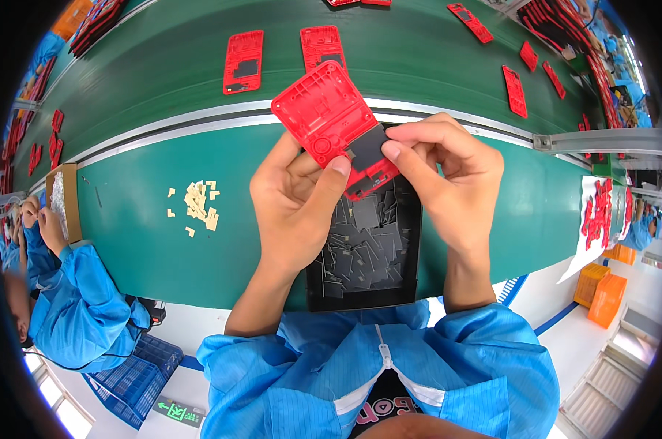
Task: The person assembles phone cases by taking covers from a conveyor belt, placing black sheets into the covers, and putting the assembled cases back onto the conveyor belt.
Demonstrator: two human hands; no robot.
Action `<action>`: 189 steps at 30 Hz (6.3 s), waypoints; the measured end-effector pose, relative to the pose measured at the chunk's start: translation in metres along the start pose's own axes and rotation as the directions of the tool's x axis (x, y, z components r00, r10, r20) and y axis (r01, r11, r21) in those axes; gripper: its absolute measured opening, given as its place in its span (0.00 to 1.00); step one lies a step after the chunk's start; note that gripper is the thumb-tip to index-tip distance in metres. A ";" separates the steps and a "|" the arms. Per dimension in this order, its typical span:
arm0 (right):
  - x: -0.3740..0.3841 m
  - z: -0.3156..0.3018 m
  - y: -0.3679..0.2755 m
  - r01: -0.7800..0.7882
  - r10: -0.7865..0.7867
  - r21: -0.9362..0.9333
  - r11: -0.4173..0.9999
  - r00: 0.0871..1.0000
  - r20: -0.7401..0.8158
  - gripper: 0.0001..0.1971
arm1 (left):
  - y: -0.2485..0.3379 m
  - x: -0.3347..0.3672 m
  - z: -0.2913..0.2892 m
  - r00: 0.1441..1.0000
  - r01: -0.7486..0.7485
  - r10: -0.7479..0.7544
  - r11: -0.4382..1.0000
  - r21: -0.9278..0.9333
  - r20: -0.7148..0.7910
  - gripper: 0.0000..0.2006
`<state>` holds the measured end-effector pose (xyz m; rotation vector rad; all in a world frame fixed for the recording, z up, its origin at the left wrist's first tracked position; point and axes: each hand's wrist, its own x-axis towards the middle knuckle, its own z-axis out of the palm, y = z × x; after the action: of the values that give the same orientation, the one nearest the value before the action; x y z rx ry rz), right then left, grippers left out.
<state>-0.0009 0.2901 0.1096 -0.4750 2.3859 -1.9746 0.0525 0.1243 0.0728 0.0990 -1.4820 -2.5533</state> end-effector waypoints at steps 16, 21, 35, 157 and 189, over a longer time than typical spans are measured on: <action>-0.008 0.013 0.012 0.098 -0.100 -0.021 0.995 0.985 -0.138 0.12 | -0.002 -0.002 0.003 1.000 -0.017 0.016 0.999 -0.049 -0.008 0.21; -0.006 0.011 0.014 0.218 -0.226 -0.081 0.972 0.969 -0.102 0.12 | -0.002 -0.002 0.001 1.000 0.008 -0.006 0.996 -0.085 0.023 0.21; -0.013 0.026 0.019 0.156 -0.156 0.008 0.988 0.988 0.018 0.11 | -0.006 -0.001 0.004 0.982 -0.003 -0.009 0.998 -0.063 -0.187 0.10; -0.013 -0.009 0.019 -0.189 0.176 0.337 0.922 0.982 0.067 0.06 | 0.003 0.012 -0.021 0.970 0.183 -0.220 0.940 -0.288 -0.099 0.19; -0.021 0.011 0.007 -0.055 0.079 0.375 0.925 0.996 -0.051 0.10 | -0.002 -0.003 -0.001 0.992 0.020 -0.036 0.990 -0.139 -0.119 0.16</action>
<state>0.0195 0.2852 0.0970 -0.3126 1.9492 -2.3667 0.0550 0.1246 0.0700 0.2520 -1.2663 -2.6118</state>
